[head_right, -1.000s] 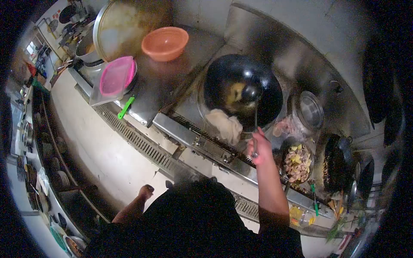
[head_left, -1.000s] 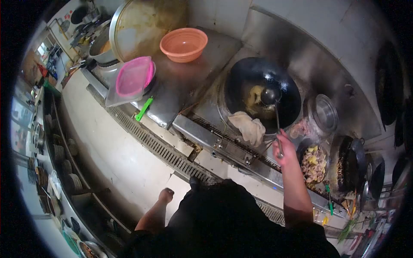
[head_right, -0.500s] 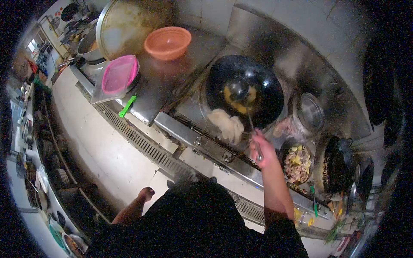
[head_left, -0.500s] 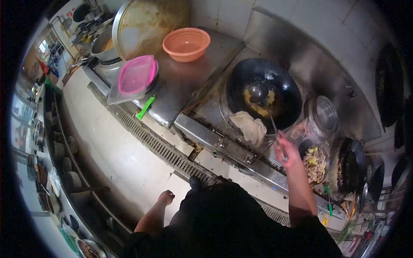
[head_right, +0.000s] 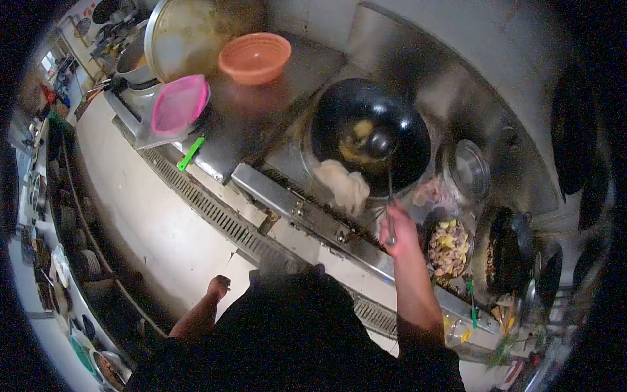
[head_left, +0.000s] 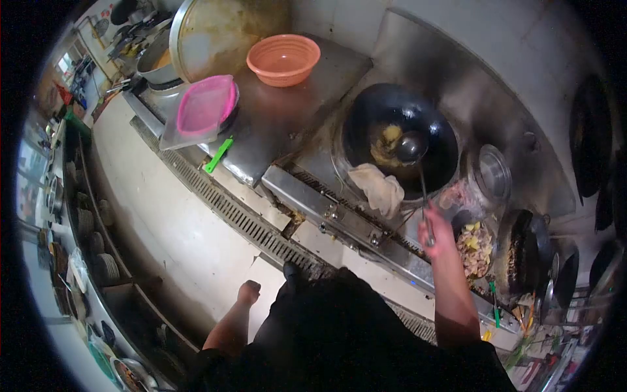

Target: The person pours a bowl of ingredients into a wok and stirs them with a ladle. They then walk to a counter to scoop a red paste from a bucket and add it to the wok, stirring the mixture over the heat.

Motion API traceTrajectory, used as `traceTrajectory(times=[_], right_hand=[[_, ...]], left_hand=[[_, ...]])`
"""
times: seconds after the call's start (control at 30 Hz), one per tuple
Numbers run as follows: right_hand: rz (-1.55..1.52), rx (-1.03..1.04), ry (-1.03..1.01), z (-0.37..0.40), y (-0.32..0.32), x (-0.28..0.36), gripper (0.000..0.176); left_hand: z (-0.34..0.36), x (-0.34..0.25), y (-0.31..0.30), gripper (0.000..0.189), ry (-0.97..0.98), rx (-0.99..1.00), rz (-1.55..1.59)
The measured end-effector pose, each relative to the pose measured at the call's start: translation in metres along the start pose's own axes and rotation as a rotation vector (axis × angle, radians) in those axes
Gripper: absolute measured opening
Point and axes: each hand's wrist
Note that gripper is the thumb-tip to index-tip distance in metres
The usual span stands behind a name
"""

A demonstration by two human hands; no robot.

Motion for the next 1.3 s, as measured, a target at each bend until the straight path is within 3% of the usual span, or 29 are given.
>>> traceTrajectory(times=[0.07, 0.17, 0.27, 0.33, 0.37, 0.43, 0.5, 0.57, 0.6, 0.67, 0.7, 0.77, 0.83, 0.93, 0.97, 1.03, 1.1, 1.17, 1.23, 1.3], right_hand=[[0.177, -0.146, -0.225, -0.031, 0.024, 0.012, 0.053], [0.224, 0.025, -0.114, -0.035, 0.015, 0.022, 0.052], [0.126, 0.010, -0.052, 0.008, -0.009, 0.004, 0.053], [0.196, -0.058, -0.129, 0.013, -0.004, -0.004, 0.053], [0.190, -0.062, -0.118, 0.008, 0.004, -0.008, 0.053], [0.309, -0.115, -0.283, -0.021, 0.029, 0.001, 0.054], [0.311, -0.043, -0.243, -0.034, 0.019, 0.012, 0.057], [0.145, 0.148, 0.013, -0.015, 0.008, 0.017, 0.058], [0.048, 0.146, 0.033, -0.005, -0.002, 0.009, 0.056], [0.081, 0.069, -0.023, 0.010, -0.001, -0.001, 0.056], [0.110, -0.014, -0.071, 0.019, -0.001, -0.009, 0.056], [0.183, -0.057, -0.162, -0.013, 0.013, -0.006, 0.058], [0.215, -0.061, -0.182, -0.033, 0.027, 0.008, 0.056], [0.144, 0.039, -0.039, -0.014, 0.011, 0.008, 0.057], [0.090, 0.058, 0.042, 0.002, 0.001, 0.003, 0.058], [0.083, 0.114, 0.014, 0.009, 0.001, -0.006, 0.061], [0.164, 0.029, -0.231, -0.016, 0.002, -0.014, 0.060], [0.169, -0.067, -0.241, -0.029, 0.027, 0.005, 0.061], [0.272, 0.004, -0.201, -0.044, 0.025, 0.016, 0.061], [0.267, 0.064, -0.137, -0.018, 0.007, 0.013, 0.060]], left_hand=[[0.000, 0.004, 0.013, 0.026, -0.069, -0.033, 0.118], [0.008, 0.000, 0.006, 0.030, -0.135, -0.101, 0.304], [0.000, -0.012, -0.029, 0.031, -0.099, -0.047, 0.259], [0.002, -0.018, -0.043, 0.031, -0.040, 0.042, -0.031], [0.008, -0.007, -0.021, 0.031, -0.041, 0.053, -0.038], [-0.010, 0.022, 0.041, 0.029, -0.205, -0.037, 0.202], [0.010, -0.003, -0.003, 0.028, -0.175, 0.004, 0.212], [0.021, -0.041, -0.064, 0.026, -0.428, -0.012, 0.449], [0.014, -0.029, -0.050, 0.026, -0.428, -0.015, 0.450], [-0.003, -0.001, -0.010, 0.027, -0.182, -0.132, 0.525], [-0.005, 0.007, 0.008, 0.027, -0.181, -0.122, 0.521], [-0.011, 0.021, 0.032, 0.027, -0.154, -0.116, 0.206], [-0.006, 0.012, 0.026, 0.027, -0.175, -0.031, 0.224], [0.024, -0.052, -0.079, 0.029, -0.525, 0.012, 0.475], [0.017, -0.042, -0.070, 0.029, -0.522, 0.009, 0.479], [0.004, -0.017, -0.043, 0.029, 0.001, 0.057, 0.004], [0.012, -0.007, -0.018, 0.028, 0.037, 0.038, -0.077], [0.003, 0.014, 0.026, 0.026, -0.255, 0.006, 0.279], [0.014, 0.002, 0.008, 0.026, -0.231, 0.004, 0.283], [0.021, -0.031, -0.047, 0.027, -0.459, -0.033, 0.464]])
Point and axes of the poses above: each hand's wrist, its own z-axis away from the middle knuckle, its own y-axis out of the palm, x = y × z, and after that the axes turned 8 degrees about -x, right-handed
